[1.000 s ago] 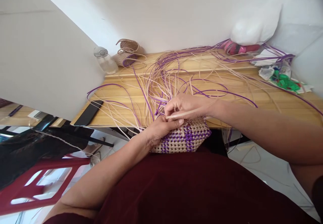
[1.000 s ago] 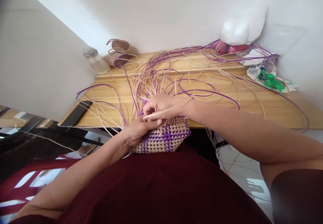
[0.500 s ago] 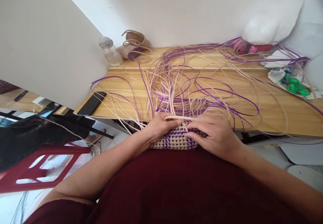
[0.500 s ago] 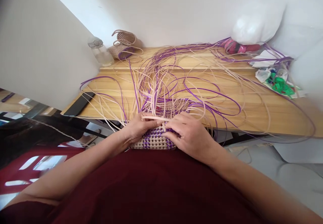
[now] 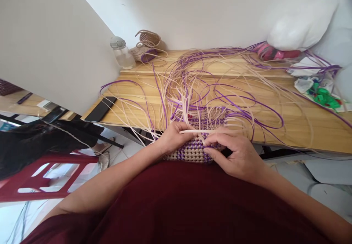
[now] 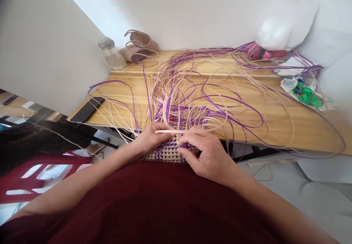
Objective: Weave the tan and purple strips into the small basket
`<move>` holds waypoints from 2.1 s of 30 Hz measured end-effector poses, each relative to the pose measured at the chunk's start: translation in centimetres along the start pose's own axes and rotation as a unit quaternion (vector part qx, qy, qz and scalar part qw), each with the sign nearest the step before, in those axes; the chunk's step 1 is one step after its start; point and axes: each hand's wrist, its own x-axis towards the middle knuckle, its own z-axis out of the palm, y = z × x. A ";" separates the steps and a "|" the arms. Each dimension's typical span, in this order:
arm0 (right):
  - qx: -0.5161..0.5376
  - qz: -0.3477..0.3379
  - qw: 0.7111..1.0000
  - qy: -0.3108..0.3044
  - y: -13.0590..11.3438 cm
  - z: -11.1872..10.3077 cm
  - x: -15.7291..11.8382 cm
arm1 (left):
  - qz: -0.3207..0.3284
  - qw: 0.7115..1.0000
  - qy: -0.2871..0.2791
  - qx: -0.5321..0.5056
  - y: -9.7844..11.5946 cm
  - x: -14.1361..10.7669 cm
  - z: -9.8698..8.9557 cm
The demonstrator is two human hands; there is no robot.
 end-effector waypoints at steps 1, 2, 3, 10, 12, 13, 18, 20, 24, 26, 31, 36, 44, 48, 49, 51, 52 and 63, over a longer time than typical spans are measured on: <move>0.016 0.002 1.000 0.000 -0.1 0.0 0.0 | -0.001 1.000 0.001 -0.001 -0.1 0.0 0.0; 0.024 0.002 1.000 -0.002 -0.1 0.0 -0.1 | -0.001 1.000 0.001 -0.004 -0.3 0.1 0.0; 0.025 0.001 1.000 -0.008 0.0 0.0 -0.1 | -0.003 1.000 0.001 -0.008 -0.4 0.1 -0.1; -0.033 0.059 0.995 -0.077 0.2 -0.1 -0.4 | -0.026 0.997 0.023 -0.069 -0.8 0.1 0.2; -0.025 0.072 0.994 -0.073 0.2 -0.1 -0.3 | -0.025 0.994 0.013 -0.104 -0.5 0.3 0.4; -0.019 0.084 0.993 -0.074 0.2 -0.1 -0.2 | -0.025 0.993 0.007 -0.118 -0.3 0.4 0.6; -0.012 0.196 0.973 -0.120 0.1 -0.1 0.3 | -0.035 0.992 0.046 -0.110 -0.6 0.9 1.6; 0.022 0.239 0.958 -0.159 0.2 0.1 0.2 | -0.035 0.993 0.071 -0.089 -1.0 0.8 1.9; 0.119 0.290 0.929 -0.197 0.3 0.3 -0.5 | -0.025 0.995 0.071 -0.058 -1.3 0.5 1.8; 0.152 0.310 0.918 -0.194 0.3 0.4 -0.7 | -0.027 0.996 0.061 -0.061 -1.1 0.4 1.6; 0.138 0.314 0.923 -0.173 0.4 0.5 -0.2 | -0.003 0.995 0.048 -0.087 -0.5 0.4 1.4; 0.102 0.265 0.932 -0.226 0.3 -0.2 0.0 | -0.020 0.996 0.059 -0.058 -0.6 0.4 1.8; -0.080 0.143 0.980 -0.117 -0.1 -3.7 5.2 | -0.005 0.991 0.044 -0.128 -0.3 0.8 1.5; -0.111 0.199 0.956 -0.186 0.5 -2.4 8.3 | 0.018 0.989 0.029 -0.146 -0.2 0.8 1.5; -0.100 0.223 0.950 -0.194 0.5 -2.0 8.6 | 0.027 0.989 0.025 -0.144 -0.2 0.8 1.5; -0.070 0.249 0.948 -0.184 0.6 -1.4 9.0 | 0.037 0.989 0.022 -0.139 -0.1 0.7 1.5; -0.063 0.243 0.954 -0.162 0.7 -1.3 9.2 | 0.037 0.990 0.023 -0.136 -0.1 0.7 1.5; -0.312 0.170 0.927 0.118 10.0 -3.7 14.4 | 0.030 0.999 -0.021 -0.008 1.1 0.8 1.4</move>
